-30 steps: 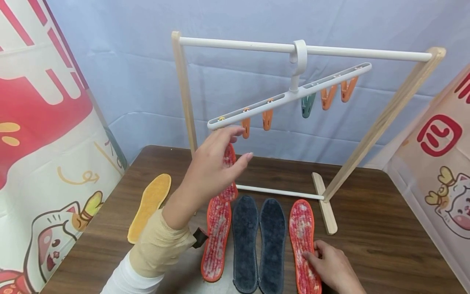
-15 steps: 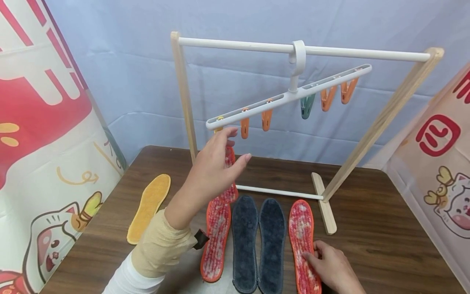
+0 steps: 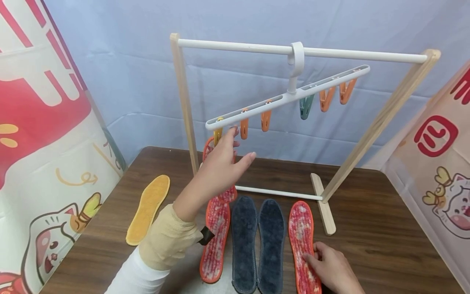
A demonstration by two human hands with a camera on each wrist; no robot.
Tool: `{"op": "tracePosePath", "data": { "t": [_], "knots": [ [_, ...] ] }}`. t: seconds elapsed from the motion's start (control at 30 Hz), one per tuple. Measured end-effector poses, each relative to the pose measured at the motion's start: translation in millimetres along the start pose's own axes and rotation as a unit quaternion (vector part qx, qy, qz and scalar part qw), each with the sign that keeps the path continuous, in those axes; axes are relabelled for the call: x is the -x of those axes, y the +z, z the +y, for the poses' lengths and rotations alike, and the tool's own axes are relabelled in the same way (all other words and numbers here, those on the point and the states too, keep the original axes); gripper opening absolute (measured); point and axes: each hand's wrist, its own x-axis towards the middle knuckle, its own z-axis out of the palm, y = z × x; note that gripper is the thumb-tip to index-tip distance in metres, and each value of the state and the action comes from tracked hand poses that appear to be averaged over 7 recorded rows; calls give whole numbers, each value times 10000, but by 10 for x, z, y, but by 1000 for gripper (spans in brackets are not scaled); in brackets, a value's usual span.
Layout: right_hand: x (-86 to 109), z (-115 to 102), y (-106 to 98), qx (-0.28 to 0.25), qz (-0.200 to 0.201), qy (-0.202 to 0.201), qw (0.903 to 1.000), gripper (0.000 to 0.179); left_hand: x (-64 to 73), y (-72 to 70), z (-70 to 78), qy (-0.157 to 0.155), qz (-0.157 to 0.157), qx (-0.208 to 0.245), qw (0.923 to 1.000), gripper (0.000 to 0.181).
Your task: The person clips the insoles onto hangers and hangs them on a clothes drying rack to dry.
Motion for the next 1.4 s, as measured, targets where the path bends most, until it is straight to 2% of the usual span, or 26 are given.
{"op": "tracePosePath", "data": {
  "t": [0.33,0.6,0.77,0.93,1.0,1.17,1.4],
  "knots": [
    [13,9,-7,-89,-29,79,9999,10,-153,18,45,-492,-92,520,9974,83],
    [22,20,-7,-42,36,-4,10000,10,-256,53,51,-552,-42,97,9984,83],
    [30,16,-12,-34,23,17,10000,11,-305,82,28,-391,117,129,9991,78],
    [31,9,-15,-29,-13,69,10000,12,-367,110,-12,-164,374,644,9971,62],
    [27,4,-14,-18,-24,80,10000,13,-400,124,-31,24,478,938,9944,51],
    [22,-1,-6,-70,-29,131,9999,14,-465,176,-62,434,848,1428,9851,39],
    [15,0,-5,-35,-23,88,10000,16,-518,215,-75,425,1342,1723,9749,43]
  ]
}}
